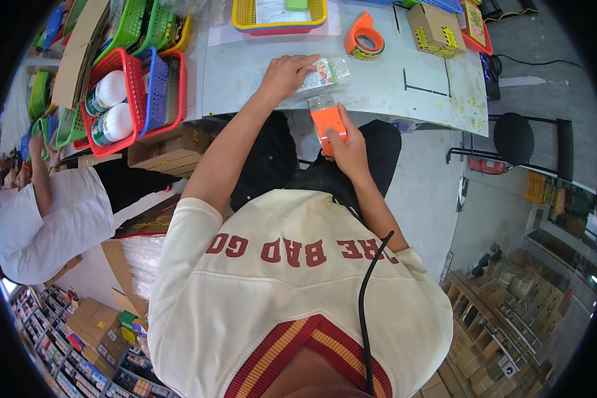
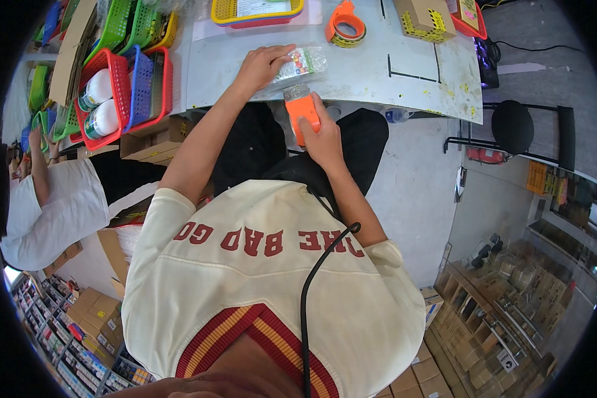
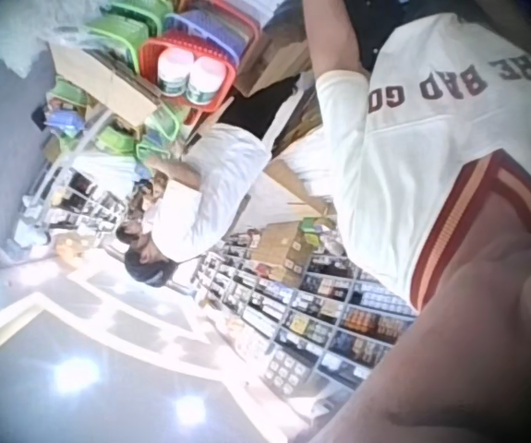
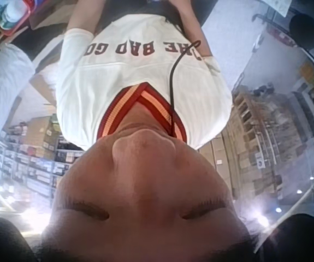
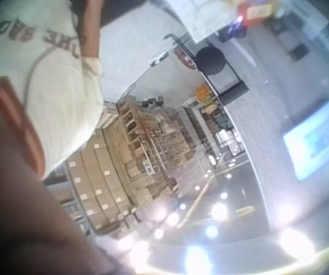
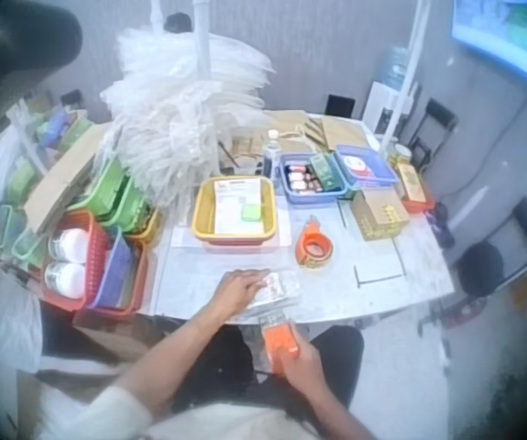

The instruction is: The person affixes a shipping label to a small box using a handheld tape dispenser, wraps the box in bubble wrap, secures it with tape, and places it into a larger cardboard box.

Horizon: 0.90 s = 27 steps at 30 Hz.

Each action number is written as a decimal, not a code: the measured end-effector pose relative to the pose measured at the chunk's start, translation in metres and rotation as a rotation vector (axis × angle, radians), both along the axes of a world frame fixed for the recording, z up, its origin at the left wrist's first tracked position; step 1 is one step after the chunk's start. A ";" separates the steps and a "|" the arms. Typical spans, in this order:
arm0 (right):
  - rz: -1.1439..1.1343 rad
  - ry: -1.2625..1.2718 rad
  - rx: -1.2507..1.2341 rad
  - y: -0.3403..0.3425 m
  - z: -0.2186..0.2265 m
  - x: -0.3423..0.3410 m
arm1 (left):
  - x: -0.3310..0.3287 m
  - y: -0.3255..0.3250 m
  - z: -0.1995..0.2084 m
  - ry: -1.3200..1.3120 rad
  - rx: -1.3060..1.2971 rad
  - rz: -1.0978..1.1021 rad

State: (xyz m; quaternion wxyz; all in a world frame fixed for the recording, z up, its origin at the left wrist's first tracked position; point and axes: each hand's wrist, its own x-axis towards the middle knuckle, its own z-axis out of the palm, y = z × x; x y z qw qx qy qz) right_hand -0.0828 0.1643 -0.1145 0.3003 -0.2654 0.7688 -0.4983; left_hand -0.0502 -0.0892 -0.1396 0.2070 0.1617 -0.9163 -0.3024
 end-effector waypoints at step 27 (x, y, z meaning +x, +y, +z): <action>-0.314 -0.560 -0.244 0.034 0.040 -0.051 | 0.010 0.002 0.018 -0.115 -0.119 -0.109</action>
